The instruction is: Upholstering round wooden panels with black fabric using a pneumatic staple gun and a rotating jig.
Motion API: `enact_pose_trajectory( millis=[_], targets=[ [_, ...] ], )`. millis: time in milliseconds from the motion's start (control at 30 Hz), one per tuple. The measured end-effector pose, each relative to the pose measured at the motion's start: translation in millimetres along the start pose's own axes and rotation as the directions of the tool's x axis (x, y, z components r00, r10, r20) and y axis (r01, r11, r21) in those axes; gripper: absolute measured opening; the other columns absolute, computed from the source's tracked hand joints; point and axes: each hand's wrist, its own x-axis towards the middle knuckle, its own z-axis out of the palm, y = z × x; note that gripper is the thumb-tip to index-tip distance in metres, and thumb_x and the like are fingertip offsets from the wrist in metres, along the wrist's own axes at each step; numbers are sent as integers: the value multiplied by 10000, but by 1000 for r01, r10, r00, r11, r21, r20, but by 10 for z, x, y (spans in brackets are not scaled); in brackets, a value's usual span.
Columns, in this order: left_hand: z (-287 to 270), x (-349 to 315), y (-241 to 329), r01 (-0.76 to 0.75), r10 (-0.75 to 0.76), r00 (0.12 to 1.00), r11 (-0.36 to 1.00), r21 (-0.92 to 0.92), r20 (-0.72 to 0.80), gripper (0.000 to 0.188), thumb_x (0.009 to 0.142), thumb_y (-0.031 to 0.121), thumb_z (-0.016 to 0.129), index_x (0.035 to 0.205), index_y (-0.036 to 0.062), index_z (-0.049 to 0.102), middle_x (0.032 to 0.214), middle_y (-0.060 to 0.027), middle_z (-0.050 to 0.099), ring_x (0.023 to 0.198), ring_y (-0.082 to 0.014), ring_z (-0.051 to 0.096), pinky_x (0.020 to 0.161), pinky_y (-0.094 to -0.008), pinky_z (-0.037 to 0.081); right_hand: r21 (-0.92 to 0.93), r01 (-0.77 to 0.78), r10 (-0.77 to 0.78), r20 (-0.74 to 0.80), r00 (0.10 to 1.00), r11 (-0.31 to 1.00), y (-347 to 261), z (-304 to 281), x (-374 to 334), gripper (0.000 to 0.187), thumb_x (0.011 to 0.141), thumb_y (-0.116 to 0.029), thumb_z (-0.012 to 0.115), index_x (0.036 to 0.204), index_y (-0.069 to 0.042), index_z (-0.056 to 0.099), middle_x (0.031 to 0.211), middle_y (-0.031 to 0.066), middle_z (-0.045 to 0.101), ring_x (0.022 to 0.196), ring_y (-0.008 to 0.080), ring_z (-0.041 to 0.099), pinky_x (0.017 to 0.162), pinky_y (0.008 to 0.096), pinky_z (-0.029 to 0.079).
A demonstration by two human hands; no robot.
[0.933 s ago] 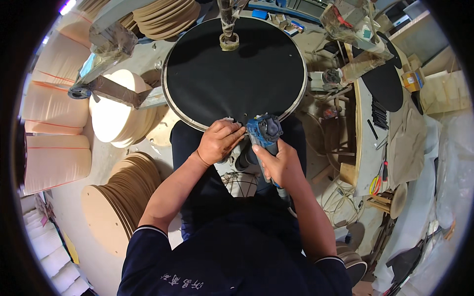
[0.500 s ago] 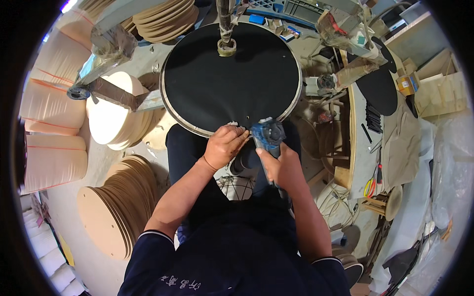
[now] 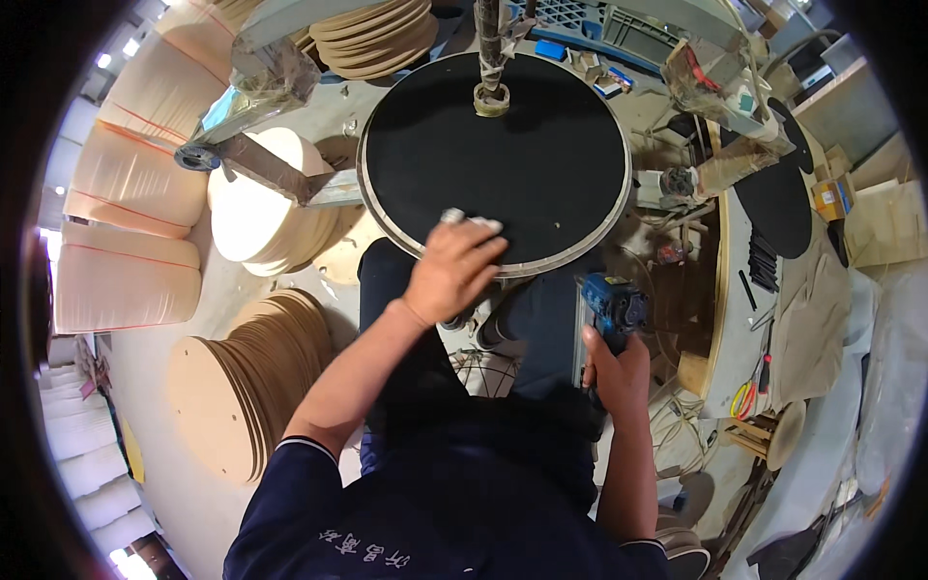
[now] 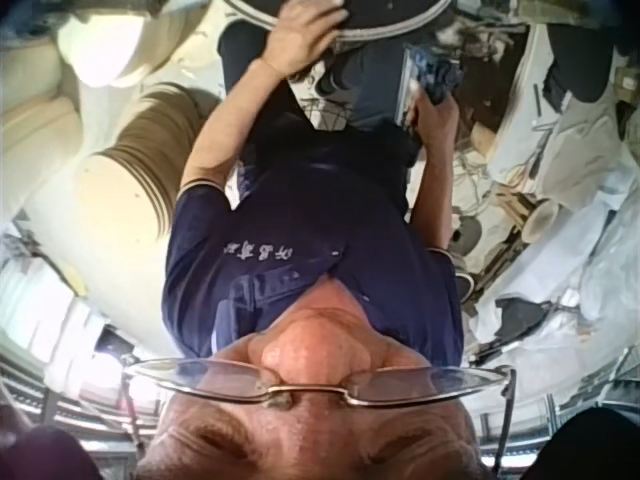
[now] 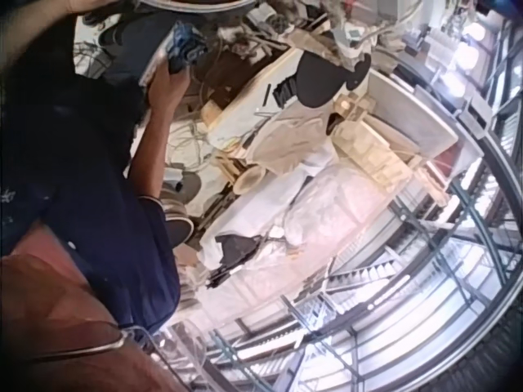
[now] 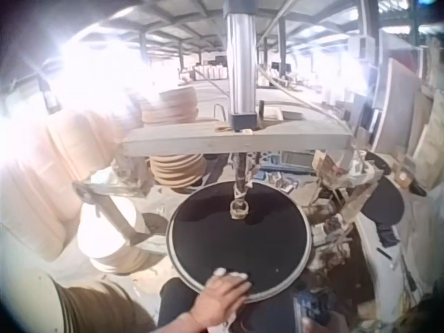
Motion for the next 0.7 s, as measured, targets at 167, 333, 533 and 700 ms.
enact_pose_trajectory(
  millis=[167, 333, 533, 700],
  targets=[
    [-399, -154, -348, 39, -48, 995, 994, 99, 93, 379, 881, 201, 797, 1239, 89, 740, 1321, -68, 682, 1277, -285, 612, 1168, -492, 420, 7, 30, -31, 39, 999, 1000, 35, -12, 11, 231, 991, -221, 750, 991, -25, 628, 629, 15, 598, 511, 104, 553, 515, 286, 441],
    [-246, -180, -351, -103, 92, 992, 987, 123, 91, 331, 844, 125, 771, 1173, 91, 752, 1211, -41, 722, 1156, -252, 664, 1070, -460, 509, 27, 1, -2, 22, 1000, 1000, 30, 31, 6, 206, 985, -191, 749, 945, -32, 624, 624, 14, 600, 516, 101, 555, 523, 283, 439],
    [-105, -58, -167, -133, 127, 991, 980, 148, 45, 272, 846, 128, 771, 1114, 88, 748, 1165, -34, 727, 1075, -244, 677, 1011, -435, 534, 24, 20, -21, 41, 999, 1000, 67, -24, -11, 225, 984, -196, 747, 889, -39, 617, 593, 17, 597, 515, 103, 561, 521, 289, 435],
    [-32, -57, -187, -151, 151, 988, 987, 59, -2, 214, 844, 98, 771, 1055, 72, 762, 1084, -44, 732, 987, -243, 678, 914, -416, 553, 38, 22, -24, 37, 999, 999, 38, -14, -27, 229, 983, -203, 747, 887, -44, 612, 589, 15, 595, 518, 102, 562, 522, 288, 435]
  ],
)
